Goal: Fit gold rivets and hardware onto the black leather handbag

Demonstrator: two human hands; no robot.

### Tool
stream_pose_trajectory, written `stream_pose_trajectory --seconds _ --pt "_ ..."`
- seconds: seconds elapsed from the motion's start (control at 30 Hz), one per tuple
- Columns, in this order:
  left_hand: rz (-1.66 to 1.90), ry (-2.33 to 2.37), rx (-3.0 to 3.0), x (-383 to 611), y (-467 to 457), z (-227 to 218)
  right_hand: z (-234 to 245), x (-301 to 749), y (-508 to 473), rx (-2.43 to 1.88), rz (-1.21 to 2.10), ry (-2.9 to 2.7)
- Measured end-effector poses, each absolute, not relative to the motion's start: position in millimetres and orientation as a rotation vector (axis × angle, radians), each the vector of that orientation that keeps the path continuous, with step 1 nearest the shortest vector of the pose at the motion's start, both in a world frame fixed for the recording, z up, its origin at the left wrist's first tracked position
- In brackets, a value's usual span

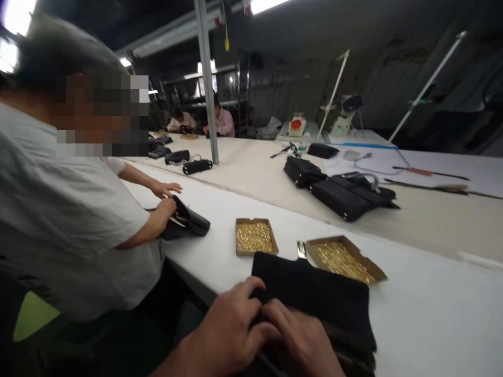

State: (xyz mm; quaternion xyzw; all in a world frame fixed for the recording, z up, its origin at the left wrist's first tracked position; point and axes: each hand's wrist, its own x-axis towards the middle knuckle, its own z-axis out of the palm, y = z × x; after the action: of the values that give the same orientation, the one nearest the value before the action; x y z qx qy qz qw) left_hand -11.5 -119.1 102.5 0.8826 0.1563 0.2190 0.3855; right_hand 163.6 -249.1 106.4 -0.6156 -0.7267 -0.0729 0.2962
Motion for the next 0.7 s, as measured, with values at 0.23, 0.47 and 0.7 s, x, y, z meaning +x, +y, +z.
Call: stream_pose_trajectory --seconds 0.23,0.47,0.7 --pt "0.451 0.562 2.157 -28.5 -138.4 99.3 101.9 169.3 -252.6 -1.708 -0.076 -1.944" --pt "0.227 0.614 2.315 -19.3 -140.4 126.0 98.5 174.6 -255.9 -1.719 -0.239 -1.917" --pt "0.354 0.720 2.322 -2.6 -150.7 108.0 106.1 168.4 -263.7 -1.832 -0.108 -1.738"
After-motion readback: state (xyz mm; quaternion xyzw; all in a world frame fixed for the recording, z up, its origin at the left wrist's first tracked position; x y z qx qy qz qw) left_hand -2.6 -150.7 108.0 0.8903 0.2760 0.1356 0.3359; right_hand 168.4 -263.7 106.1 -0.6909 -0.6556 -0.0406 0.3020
